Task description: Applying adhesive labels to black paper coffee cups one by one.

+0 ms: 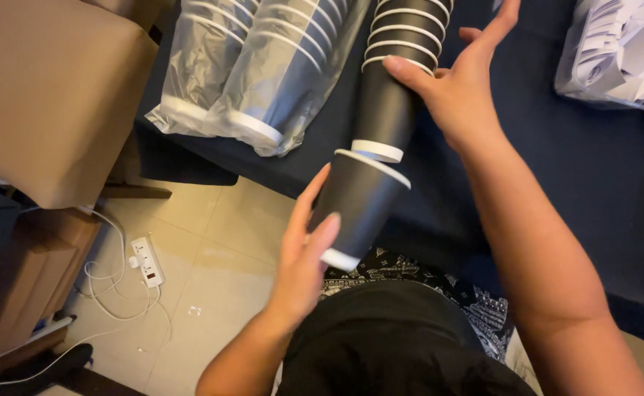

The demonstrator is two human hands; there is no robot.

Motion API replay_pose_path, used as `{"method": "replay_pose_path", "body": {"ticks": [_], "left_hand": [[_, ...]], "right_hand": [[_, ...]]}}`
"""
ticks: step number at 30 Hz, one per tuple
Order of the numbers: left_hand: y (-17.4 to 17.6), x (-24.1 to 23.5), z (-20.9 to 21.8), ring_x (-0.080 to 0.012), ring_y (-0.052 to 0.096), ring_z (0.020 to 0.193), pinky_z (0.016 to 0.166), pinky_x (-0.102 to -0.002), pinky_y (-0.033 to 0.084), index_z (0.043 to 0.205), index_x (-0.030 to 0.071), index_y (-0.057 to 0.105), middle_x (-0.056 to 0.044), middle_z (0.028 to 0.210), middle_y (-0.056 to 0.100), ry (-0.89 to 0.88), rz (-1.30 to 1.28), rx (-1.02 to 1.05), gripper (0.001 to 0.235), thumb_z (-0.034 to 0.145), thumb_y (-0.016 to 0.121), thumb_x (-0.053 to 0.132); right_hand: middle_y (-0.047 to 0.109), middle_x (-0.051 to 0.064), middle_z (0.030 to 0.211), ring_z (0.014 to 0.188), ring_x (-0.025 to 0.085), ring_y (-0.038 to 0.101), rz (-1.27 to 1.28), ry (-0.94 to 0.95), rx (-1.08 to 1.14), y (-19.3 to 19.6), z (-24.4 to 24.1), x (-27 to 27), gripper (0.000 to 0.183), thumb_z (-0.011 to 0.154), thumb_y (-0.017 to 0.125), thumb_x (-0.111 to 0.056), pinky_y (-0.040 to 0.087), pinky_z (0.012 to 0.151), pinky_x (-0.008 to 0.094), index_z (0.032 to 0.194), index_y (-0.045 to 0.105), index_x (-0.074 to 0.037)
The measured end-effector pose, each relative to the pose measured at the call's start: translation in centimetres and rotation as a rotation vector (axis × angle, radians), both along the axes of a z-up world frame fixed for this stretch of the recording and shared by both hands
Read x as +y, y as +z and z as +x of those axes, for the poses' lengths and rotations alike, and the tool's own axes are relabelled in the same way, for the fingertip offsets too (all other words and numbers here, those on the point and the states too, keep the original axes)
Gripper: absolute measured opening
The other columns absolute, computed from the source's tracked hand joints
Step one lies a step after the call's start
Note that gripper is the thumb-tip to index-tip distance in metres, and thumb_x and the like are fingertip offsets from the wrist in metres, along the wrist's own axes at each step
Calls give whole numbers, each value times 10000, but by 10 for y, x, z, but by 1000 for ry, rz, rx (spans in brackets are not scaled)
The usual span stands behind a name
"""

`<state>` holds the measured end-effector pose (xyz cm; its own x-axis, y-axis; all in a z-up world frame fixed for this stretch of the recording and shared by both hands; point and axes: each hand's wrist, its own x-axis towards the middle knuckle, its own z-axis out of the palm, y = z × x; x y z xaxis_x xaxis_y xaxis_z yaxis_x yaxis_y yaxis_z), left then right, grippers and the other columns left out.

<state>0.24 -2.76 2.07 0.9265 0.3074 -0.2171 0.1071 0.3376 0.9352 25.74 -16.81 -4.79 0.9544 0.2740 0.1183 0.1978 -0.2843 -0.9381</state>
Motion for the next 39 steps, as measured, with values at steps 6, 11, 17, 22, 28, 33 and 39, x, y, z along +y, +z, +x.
{"method": "replay_pose_path", "body": {"ticks": [6,11,17,22,28,33,39], "left_hand": [[4,6,-2,-475,682,963,736,-466,626,1644,103,211,-340,1419,498,-217,-697,-83,1035,823,789,356],[8,-30,57,-564,602,1139,893,-583,577,1670,138,189,-332,1473,467,-473,-810,-51,1076,819,811,354],[-15,-98,170,-266,467,1425,1233,-420,362,1647,95,272,-191,1601,429,-546,-916,-108,846,915,664,254],[-36,-141,239,-364,606,1321,1131,-481,509,1509,-8,491,-236,1434,608,-800,-1043,-189,521,1125,574,334],[-56,-130,252,-446,568,1340,1200,-532,454,1571,-66,367,-280,1489,530,-822,-1077,-124,740,1035,623,376],[-67,-141,252,-270,666,1185,1063,-398,527,1413,-33,538,-191,1307,671,-576,-736,-157,556,995,720,286],[-55,-141,248,-241,622,1261,1140,-365,501,1420,-9,508,-164,1380,629,-576,-404,-99,616,896,758,196]], "right_hand": [[27,113,1770,1695,291,113,-46,52,-241,13,-16,-69,982,1212,867,-140,403,1401,500,1670,2,-213],[405,118,1538,1476,292,392,22,-55,-576,67,-19,-136,603,1097,666,234,364,1226,489,1528,396,-90],[580,92,1383,1353,240,664,441,-521,-219,51,14,-251,380,1079,825,-83,760,1146,415,1357,566,-66],[527,168,1321,1006,288,657,369,-369,-290,55,25,-270,418,1261,667,111,686,990,455,1490,463,-174],[647,192,1100,820,186,638,349,-270,-257,59,11,-227,328,1099,664,95,564,787,250,1372,549,-47],[425,177,1459,945,275,652,288,-175,-177,71,-12,-206,625,1021,694,148,627,814,350,1556,384,53],[708,203,1076,904,273,759,385,-295,34,72,-23,-202,254,1001,690,55,698,922,350,1197,537,6]]}}
